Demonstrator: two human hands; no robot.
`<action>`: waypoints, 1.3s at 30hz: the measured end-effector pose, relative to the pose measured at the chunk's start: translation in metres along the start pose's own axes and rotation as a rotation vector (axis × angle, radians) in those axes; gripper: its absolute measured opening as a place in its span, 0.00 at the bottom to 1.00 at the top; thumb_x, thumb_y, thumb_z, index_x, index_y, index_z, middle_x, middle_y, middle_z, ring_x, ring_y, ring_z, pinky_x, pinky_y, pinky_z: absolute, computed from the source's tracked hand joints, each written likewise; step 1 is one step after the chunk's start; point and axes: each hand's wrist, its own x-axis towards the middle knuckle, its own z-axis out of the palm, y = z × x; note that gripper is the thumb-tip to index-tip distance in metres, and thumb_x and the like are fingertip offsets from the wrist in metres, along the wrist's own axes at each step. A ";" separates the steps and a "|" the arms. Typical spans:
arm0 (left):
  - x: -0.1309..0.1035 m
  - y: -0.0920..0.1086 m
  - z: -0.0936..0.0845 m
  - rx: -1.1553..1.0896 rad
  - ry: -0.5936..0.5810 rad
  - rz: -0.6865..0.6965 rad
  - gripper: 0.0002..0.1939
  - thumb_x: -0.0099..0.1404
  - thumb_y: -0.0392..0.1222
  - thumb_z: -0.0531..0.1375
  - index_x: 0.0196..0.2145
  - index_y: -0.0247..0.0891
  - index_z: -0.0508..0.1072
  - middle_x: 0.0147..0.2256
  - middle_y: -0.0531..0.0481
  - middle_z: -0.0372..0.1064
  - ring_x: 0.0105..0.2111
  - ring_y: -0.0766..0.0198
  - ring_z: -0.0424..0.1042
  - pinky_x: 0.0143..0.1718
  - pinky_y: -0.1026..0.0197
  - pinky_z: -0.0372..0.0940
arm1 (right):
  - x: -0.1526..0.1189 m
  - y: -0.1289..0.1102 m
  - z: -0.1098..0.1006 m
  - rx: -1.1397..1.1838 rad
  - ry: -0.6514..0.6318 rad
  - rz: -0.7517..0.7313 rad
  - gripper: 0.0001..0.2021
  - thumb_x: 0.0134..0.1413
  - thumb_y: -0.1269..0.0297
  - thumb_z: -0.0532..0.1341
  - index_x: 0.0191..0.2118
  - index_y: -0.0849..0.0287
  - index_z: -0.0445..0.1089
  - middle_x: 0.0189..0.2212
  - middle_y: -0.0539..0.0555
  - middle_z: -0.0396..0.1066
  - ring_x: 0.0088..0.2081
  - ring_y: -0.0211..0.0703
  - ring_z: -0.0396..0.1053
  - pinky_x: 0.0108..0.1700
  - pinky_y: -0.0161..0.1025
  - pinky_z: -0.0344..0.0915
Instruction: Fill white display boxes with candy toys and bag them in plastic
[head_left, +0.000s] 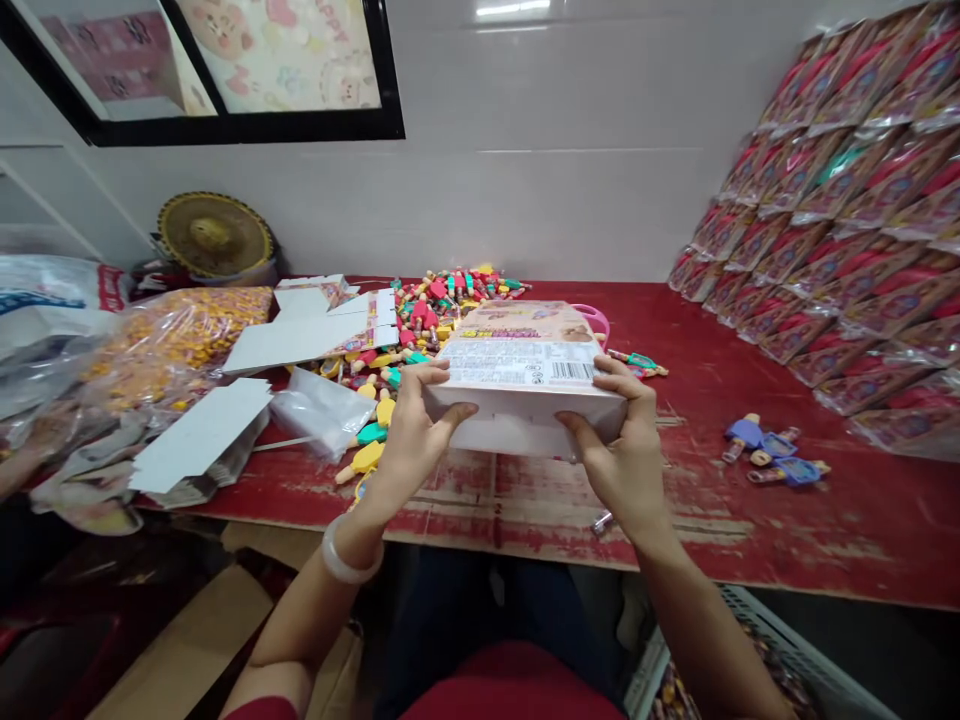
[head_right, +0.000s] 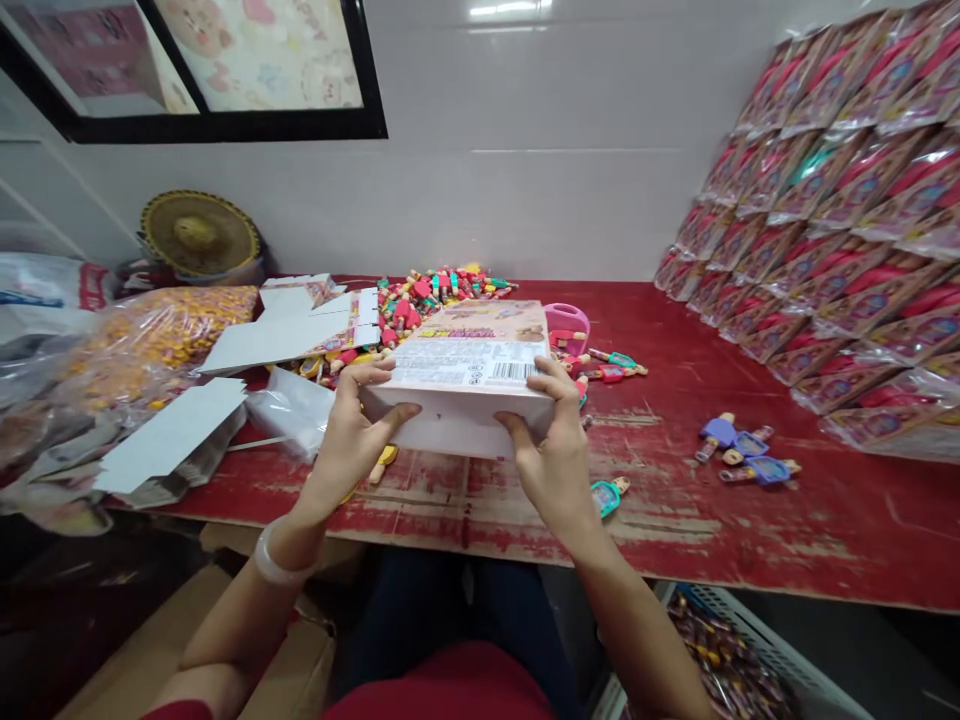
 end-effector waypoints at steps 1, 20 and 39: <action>0.000 -0.002 0.003 0.023 0.019 0.027 0.20 0.62 0.41 0.70 0.46 0.42 0.64 0.54 0.43 0.70 0.60 0.53 0.69 0.62 0.46 0.63 | 0.000 -0.002 0.000 -0.019 0.016 -0.026 0.17 0.62 0.67 0.64 0.53 0.51 0.61 0.64 0.58 0.63 0.67 0.52 0.60 0.70 0.61 0.53; -0.040 0.023 -0.001 -0.330 0.112 -0.085 0.45 0.61 0.55 0.71 0.69 0.48 0.56 0.58 0.41 0.67 0.58 0.49 0.72 0.58 0.48 0.72 | -0.050 0.047 0.046 0.595 0.113 0.344 0.18 0.54 0.58 0.72 0.42 0.53 0.63 0.52 0.59 0.75 0.56 0.51 0.72 0.57 0.53 0.69; -0.142 -0.057 0.123 0.408 -0.767 -0.059 0.46 0.64 0.42 0.69 0.73 0.44 0.52 0.68 0.29 0.58 0.68 0.35 0.59 0.64 0.32 0.61 | -0.116 0.148 0.019 0.241 0.131 0.848 0.24 0.46 0.47 0.68 0.45 0.58 0.70 0.46 0.61 0.76 0.47 0.54 0.74 0.50 0.55 0.72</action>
